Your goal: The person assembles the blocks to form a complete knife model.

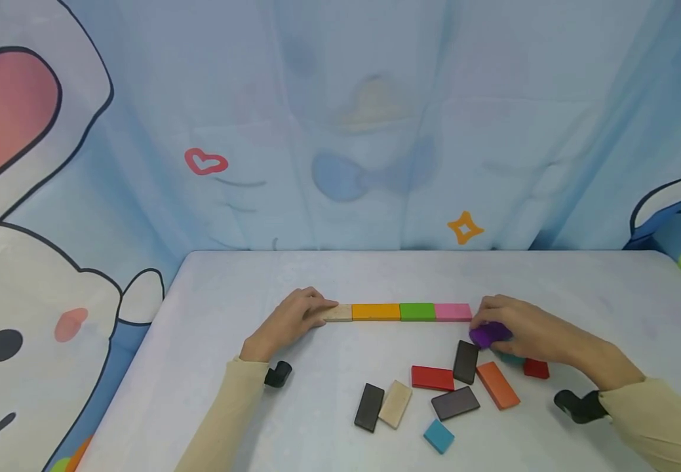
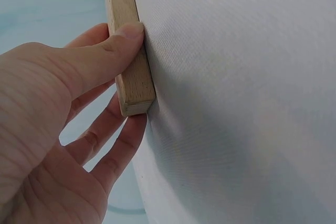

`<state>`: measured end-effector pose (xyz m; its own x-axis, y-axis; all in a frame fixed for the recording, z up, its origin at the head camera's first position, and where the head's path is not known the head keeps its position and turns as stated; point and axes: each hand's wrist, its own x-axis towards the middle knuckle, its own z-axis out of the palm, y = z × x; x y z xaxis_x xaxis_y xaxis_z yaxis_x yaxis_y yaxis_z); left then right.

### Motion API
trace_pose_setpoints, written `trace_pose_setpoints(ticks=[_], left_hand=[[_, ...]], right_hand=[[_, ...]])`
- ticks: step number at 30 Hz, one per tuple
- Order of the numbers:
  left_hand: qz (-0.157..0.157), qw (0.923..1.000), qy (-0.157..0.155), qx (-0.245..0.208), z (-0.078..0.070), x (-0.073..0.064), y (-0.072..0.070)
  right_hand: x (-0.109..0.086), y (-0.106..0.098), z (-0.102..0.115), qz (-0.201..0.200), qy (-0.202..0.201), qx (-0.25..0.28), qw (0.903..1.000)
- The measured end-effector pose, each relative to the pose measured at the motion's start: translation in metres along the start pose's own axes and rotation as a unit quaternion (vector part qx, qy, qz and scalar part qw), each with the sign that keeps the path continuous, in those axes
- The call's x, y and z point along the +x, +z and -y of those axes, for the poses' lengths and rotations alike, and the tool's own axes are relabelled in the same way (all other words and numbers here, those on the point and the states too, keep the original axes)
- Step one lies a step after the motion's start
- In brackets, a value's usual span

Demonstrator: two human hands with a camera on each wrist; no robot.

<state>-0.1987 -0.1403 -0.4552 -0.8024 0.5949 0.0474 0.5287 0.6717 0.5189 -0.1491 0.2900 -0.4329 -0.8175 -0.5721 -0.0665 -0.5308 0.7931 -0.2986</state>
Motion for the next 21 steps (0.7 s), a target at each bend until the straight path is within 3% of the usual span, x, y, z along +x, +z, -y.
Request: trace_pose_setpoints(ticks=[6, 21], left_hand=[[-0.002, 1.0000, 0.001, -0.005, 0.000, -0.001, 0.000], [-0.002, 1.0000, 0.003, -0.009, 0.002, 0.000, 0.000]], right_hand=[[-0.003, -0.009, -0.005, -0.028, 0.003, 0.002, 0.9996], [0.012, -0.018, -0.022, -0.035, 0.036, -0.007, 0.9987]])
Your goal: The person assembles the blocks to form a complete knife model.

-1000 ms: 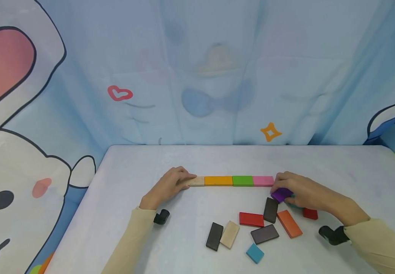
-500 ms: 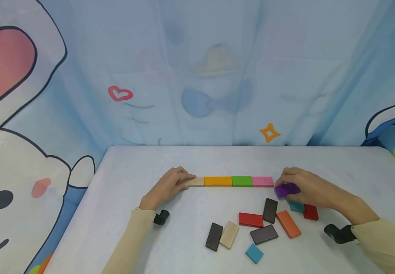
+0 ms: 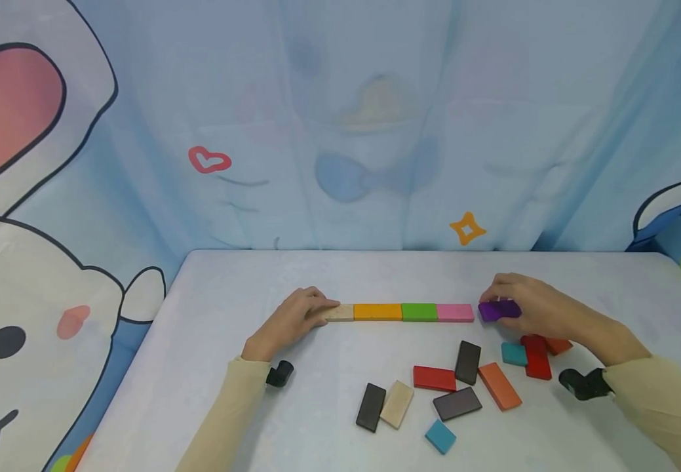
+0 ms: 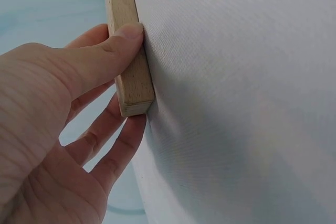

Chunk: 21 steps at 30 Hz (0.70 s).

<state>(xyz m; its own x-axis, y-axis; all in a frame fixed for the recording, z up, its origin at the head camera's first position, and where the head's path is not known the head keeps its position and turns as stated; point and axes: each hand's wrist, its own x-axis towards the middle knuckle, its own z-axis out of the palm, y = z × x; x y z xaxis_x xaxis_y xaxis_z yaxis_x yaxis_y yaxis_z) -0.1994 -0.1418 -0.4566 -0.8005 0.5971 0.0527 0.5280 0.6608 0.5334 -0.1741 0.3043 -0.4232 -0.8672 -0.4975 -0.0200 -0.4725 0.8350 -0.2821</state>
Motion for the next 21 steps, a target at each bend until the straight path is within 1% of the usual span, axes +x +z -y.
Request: trace_pose_setpoints(ticks=[6, 12, 21], left_hand=[[0.000, 1.0000, 0.002, 0.001, 0.000, 0.000, -0.001], [0.005, 1.0000, 0.005, 0.002, 0.001, 0.001, 0.000], [0.004, 0.9999, 0.008, 0.006, 0.003, 0.001, 0.000]], right_hand=[[0.007, 0.004, -0.004, 0.008, 0.013, 0.001, 0.9999], [0.010, 0.009, -0.004, 0.020, 0.012, 0.008, 0.9997], [0.013, 0.013, -0.001, 0.022, 0.017, -0.005, 0.9996]])
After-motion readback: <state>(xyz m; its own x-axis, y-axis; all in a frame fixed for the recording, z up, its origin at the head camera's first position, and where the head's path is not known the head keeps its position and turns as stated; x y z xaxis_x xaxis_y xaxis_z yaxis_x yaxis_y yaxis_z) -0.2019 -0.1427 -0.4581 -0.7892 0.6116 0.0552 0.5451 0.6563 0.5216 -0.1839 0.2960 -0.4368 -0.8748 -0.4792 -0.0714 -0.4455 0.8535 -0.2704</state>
